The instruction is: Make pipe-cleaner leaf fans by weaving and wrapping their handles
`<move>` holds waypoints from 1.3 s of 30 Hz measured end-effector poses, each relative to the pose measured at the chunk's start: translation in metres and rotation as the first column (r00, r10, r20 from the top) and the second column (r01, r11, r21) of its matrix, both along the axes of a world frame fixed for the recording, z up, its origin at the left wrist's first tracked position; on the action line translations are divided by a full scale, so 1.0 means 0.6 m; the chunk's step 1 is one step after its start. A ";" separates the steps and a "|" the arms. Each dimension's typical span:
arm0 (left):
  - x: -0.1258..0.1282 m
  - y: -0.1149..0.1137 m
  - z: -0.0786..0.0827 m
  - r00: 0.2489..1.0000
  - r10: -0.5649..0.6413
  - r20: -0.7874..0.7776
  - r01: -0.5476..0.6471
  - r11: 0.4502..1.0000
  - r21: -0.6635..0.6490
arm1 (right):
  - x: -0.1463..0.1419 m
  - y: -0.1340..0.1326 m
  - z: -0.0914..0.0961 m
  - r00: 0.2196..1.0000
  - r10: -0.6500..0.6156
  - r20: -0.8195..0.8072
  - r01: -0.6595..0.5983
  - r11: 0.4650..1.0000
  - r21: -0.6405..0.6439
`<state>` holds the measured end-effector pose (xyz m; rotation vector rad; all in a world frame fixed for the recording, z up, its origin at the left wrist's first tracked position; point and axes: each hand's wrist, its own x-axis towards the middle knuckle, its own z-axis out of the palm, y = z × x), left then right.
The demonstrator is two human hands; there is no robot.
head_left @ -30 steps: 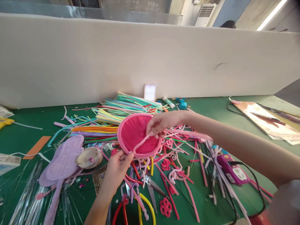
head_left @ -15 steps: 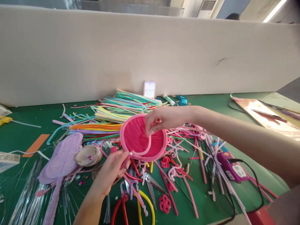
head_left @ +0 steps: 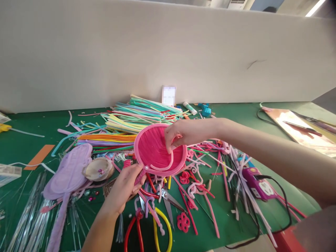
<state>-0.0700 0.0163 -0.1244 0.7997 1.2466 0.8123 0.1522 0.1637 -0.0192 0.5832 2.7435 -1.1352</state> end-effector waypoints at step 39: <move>0.029 0.003 -0.012 0.952 0.259 -0.162 -0.239 0.962 0.131 | -0.024 -0.034 -0.015 0.988 -0.047 -0.145 0.115 0.855 0.506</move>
